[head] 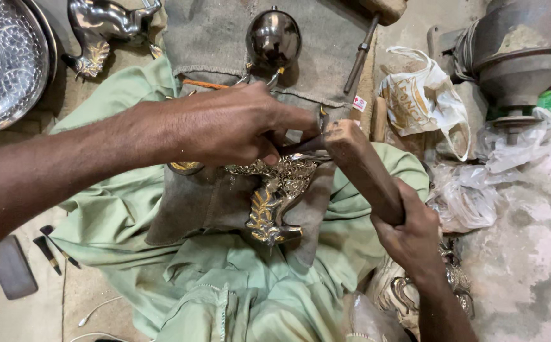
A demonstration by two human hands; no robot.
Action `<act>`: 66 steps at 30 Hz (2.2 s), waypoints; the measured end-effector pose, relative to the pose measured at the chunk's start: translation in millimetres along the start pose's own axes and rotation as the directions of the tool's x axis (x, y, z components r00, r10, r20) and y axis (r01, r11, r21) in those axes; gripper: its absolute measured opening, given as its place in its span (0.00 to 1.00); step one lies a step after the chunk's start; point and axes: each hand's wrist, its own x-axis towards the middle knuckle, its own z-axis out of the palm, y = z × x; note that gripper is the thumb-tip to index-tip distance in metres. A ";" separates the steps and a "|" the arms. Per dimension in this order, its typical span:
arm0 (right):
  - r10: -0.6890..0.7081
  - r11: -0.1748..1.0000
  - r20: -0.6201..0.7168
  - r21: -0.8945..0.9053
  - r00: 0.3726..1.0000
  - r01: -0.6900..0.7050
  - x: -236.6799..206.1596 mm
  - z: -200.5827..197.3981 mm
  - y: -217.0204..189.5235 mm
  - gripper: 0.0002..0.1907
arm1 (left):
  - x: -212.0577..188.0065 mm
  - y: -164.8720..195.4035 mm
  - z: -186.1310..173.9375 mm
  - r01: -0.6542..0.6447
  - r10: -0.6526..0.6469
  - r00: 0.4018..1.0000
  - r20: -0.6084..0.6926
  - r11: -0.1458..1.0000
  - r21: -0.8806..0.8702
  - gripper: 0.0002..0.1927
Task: The person sits on the floor and uses a wooden mallet to hammer a metal peacock figurine that is secured with an orange cord. They repeatedly strike the figurine's body and neck area to shape or finish the metal.
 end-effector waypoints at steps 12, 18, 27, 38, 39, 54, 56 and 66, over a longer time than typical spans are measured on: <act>0.288 0.767 -0.029 0.606 0.957 -0.212 4.9 -8.8 -10.4 0.33 | -1.2 0.5 -0.4 -0.160 0.161 0.985 -0.060 0.987 0.015 0.19; 0.375 0.786 -0.023 0.538 0.927 -0.305 11.1 -13.1 -10.4 0.24 | -2.0 0.6 -2.2 -0.136 0.133 0.989 -0.058 0.989 -0.056 0.20; 0.303 0.887 0.008 0.363 0.953 -0.285 12.1 -22.7 -3.6 0.22 | -7.5 -3.9 -2.4 -0.086 0.072 0.985 -0.158 0.992 -0.089 0.26; 0.138 0.948 -0.075 0.298 0.988 -0.110 38.7 -30.9 -2.6 0.28 | -6.5 -11.5 -3.4 -0.177 0.169 0.980 -0.107 0.981 -0.073 0.28; 0.172 0.920 -0.096 0.372 0.980 -0.125 41.6 -31.2 -4.7 0.27 | -6.8 -12.2 -3.1 -0.181 0.173 0.979 -0.107 0.981 -0.074 0.28; 0.059 0.980 -0.070 0.194 0.996 -0.045 48.1 -33.0 13.6 0.26 | -5.2 -4.7 -6.9 -0.216 0.206 0.973 -0.108 0.972 -0.092 0.26; 0.194 0.926 0.070 0.316 0.978 -0.206 47.0 -33.3 11.2 0.27 | -5.3 -2.5 -7.0 -0.081 0.076 0.995 -0.069 0.994 -0.076 0.27; -0.120 0.989 0.030 -0.089 0.992 0.122 46.9 -36.6 5.3 0.27 | -5.8 -5.4 -6.5 -0.160 0.153 0.984 -0.095 0.985 -0.067 0.28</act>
